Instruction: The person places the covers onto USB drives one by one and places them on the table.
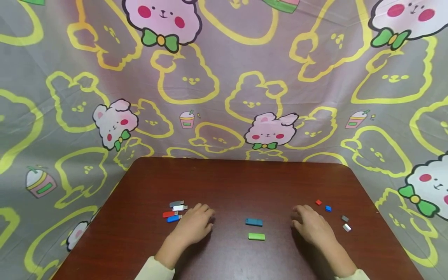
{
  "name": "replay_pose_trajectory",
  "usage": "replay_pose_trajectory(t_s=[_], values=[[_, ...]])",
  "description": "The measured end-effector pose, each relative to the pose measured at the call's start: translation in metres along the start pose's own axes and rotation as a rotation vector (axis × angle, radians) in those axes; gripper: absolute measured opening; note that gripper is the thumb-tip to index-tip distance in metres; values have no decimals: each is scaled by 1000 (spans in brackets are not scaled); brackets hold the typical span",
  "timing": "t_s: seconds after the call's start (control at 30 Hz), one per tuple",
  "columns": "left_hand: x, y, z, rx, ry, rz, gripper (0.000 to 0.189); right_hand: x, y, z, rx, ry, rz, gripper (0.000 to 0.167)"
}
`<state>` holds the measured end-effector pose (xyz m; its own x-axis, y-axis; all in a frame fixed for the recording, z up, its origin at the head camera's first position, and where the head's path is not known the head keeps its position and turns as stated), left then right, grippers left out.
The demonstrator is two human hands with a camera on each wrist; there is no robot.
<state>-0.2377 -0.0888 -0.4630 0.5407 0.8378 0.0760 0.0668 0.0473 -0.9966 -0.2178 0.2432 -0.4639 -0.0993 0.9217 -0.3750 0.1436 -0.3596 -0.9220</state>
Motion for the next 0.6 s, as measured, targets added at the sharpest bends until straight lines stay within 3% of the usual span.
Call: replay_pose_trajectory(t_s=[0.37, 0.6], values=[[-27, -5, -24, 34, -42, -5, 34, 35, -15, -12, 54, 38, -21, 39], [-45, -3, -34, -34, -122, -92, 35, 55, -22, -13, 48, 92, -20, 43]])
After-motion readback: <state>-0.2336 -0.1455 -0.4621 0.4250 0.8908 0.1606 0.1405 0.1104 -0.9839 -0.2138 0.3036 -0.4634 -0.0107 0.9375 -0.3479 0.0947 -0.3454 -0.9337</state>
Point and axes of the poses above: each hand's wrist, its own z-axis towards the middle knuckle, its own y-axis out of the palm, x = y × z, the point moved 8 cm from there along z, towards the middle knuckle, and after that the axes turned 12 degrees about -x, right-handed, at the moved point
